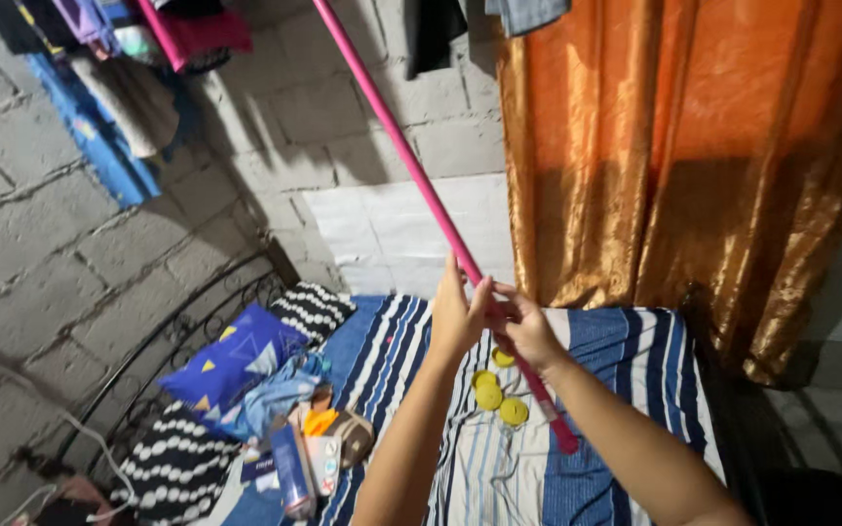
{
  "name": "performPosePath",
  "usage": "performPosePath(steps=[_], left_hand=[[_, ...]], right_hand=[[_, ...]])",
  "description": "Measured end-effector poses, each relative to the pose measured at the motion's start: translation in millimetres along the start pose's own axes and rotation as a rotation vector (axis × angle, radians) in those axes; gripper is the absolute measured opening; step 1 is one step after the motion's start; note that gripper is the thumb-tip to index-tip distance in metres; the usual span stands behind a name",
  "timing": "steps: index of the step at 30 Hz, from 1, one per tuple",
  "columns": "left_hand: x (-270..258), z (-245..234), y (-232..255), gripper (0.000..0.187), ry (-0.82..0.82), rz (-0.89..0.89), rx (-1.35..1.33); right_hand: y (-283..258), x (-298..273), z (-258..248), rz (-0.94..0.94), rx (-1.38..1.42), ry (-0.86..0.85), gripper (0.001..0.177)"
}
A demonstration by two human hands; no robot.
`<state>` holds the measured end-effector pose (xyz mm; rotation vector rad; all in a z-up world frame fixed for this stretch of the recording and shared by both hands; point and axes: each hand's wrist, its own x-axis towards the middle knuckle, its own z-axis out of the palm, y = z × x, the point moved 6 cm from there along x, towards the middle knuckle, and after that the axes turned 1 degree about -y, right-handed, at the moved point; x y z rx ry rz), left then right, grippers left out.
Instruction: The person uses a pink rod to retrieve clothes from a high rack and then sits on the floor to fold garments such as shirts and underwear by hand on a bed.
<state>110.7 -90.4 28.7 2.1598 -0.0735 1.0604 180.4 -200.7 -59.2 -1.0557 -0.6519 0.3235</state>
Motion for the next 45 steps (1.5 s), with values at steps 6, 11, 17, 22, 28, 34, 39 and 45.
performPosePath(steps=[6, 11, 17, 22, 28, 34, 39, 45], left_hand=[[12, -27, -16, 0.049, 0.227, -0.123, -0.259], [26, -62, -35, 0.048, 0.204, -0.188, -0.144], [15, -104, -31, 0.085, 0.051, 0.032, 0.197], [-12, -150, -30, 0.088, -0.006, 0.001, 0.255], [-18, -207, -40, 0.084, -0.032, 0.070, 0.364], [-19, -250, -59, 0.081, 0.009, 0.036, 0.332], [-14, -258, -80, 0.079, 0.048, 0.041, 0.274], [-2, -243, -99, 0.079, 0.041, 0.017, 0.148]], right_hand=[[25, -25, 46, 0.112, 0.052, -0.175, 0.058], [83, -51, 55, 0.287, 0.060, -0.274, 0.050], [96, 61, 47, -0.061, 0.070, -0.098, 0.026], [-11, 142, 70, -0.142, -0.316, -0.016, 0.029], [-95, 197, 148, -0.298, -0.368, -0.002, 0.055], [-99, 256, 213, -0.337, -0.593, 0.116, 0.066], [-100, 282, 256, -0.366, -0.683, 0.043, 0.069], [-119, 298, 244, -0.270, -0.474, -0.049, 0.069]])
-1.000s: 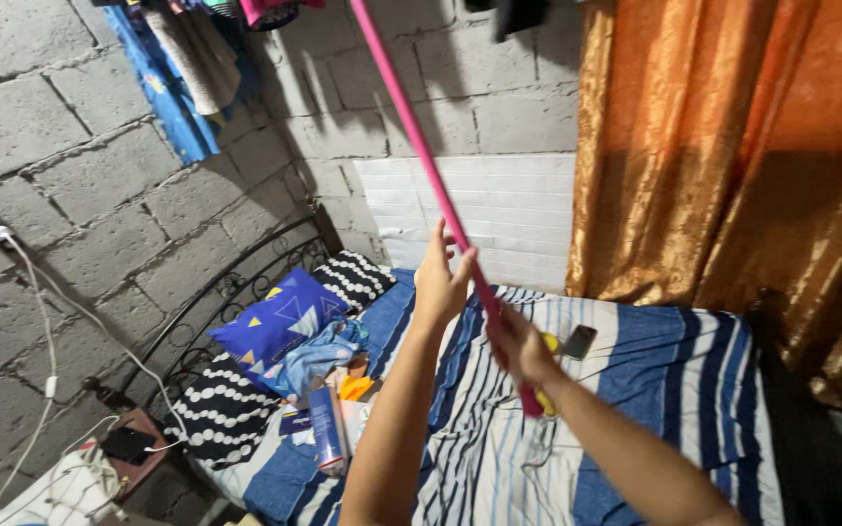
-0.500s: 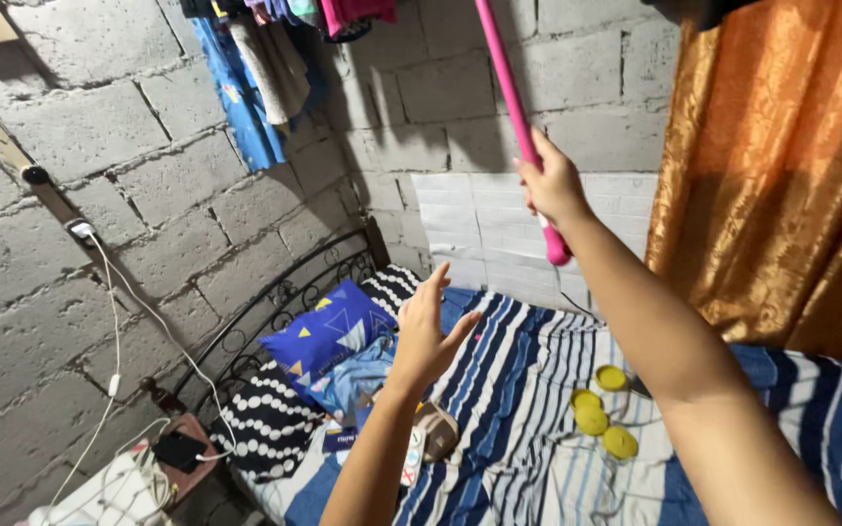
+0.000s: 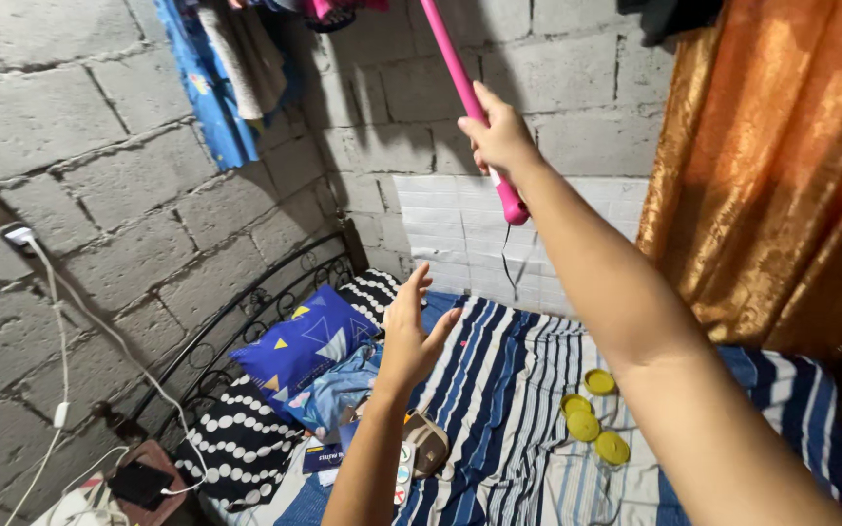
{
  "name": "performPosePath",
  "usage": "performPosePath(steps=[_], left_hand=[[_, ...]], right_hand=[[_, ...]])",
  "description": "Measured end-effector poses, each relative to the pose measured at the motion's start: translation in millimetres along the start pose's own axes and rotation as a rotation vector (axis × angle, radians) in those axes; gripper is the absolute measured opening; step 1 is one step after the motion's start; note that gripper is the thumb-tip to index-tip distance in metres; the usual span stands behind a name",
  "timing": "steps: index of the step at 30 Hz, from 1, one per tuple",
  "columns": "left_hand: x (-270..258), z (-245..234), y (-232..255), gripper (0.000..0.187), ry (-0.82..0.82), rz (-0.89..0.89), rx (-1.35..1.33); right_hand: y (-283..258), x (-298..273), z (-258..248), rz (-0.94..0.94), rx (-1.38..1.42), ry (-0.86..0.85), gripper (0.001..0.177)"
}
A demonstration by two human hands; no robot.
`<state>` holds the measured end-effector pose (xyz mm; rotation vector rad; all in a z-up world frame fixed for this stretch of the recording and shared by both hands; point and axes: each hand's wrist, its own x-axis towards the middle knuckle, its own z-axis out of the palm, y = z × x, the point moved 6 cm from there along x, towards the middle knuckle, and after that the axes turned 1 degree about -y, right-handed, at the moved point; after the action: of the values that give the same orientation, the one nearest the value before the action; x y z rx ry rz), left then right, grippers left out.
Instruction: The person uses a pink rod to retrieve clothes from a high rack and then sits on the floor to fold garments such as shirts and underwear by hand on a bed.
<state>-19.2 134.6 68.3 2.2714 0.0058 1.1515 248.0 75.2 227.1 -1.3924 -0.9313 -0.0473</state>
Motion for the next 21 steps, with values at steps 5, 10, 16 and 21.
performPosePath(steps=[5, 10, 16, 21], left_hand=[[-1, 8, 3, 0.077, -0.026, 0.075, 0.053], [2, 5, -5, 0.078, -0.054, 0.033, 0.045], [-1, 10, -15, 0.078, -0.079, 0.009, 0.068], [-3, 5, -29, 0.077, -0.072, -0.017, 0.058]], right_hand=[[27, -31, -11, 0.201, 0.551, -0.196, 0.057], [49, -45, -17, 0.276, 0.617, -0.354, 0.050], [70, -21, -14, 0.315, 0.561, -0.300, 0.045], [78, -7, 12, 0.297, 0.428, -0.201, 0.042]])
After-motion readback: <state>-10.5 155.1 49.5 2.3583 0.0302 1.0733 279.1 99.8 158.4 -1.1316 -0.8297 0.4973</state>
